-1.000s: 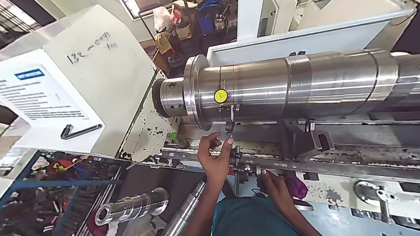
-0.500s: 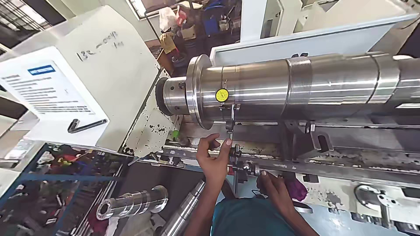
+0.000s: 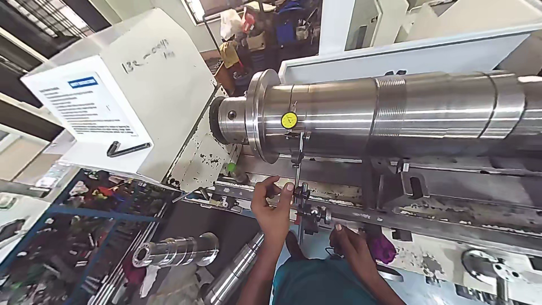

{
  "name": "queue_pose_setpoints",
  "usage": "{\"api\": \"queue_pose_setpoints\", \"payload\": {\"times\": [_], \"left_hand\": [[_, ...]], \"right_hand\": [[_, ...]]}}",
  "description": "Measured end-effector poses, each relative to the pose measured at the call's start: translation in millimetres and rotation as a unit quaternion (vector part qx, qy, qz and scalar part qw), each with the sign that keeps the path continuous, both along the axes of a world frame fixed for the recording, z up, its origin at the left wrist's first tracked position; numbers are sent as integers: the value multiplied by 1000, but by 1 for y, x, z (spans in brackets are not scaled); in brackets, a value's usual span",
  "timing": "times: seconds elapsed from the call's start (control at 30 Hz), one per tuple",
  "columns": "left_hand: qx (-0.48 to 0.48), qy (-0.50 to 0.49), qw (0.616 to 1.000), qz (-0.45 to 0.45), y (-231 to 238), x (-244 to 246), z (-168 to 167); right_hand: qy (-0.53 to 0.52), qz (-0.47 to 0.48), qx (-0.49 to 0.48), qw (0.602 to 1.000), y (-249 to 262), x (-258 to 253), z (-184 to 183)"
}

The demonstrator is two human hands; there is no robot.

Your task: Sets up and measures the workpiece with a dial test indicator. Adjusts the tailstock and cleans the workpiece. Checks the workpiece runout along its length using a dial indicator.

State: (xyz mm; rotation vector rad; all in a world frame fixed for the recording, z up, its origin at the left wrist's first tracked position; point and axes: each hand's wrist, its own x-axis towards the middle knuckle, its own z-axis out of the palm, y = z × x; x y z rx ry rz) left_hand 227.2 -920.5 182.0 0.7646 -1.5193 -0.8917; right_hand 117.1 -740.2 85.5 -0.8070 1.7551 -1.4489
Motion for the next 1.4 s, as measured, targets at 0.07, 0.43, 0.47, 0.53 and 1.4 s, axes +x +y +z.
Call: {"api": "queue_pose_setpoints", "payload": {"times": [0.07, 0.43, 0.47, 0.53, 1.4], "left_hand": [[1, -5, 1000, 5, 4, 2, -1], [30, -70, 995, 63, 38, 21, -17], [37, -74, 994, 66, 41, 23, -17], [49, -77, 993, 69, 43, 27, -19], [111, -31, 983, -141, -93, 148, -76]], "right_hand": [[-3, 4, 0, 1000, 3, -1, -1], [-13, 38, 34, 999, 30, -8, -20], [-10, 44, 40, 998, 32, -8, -21], [4, 45, 48, 998, 36, -9, -21], [158, 173, 390, 891, -60, 133, -28]]}}
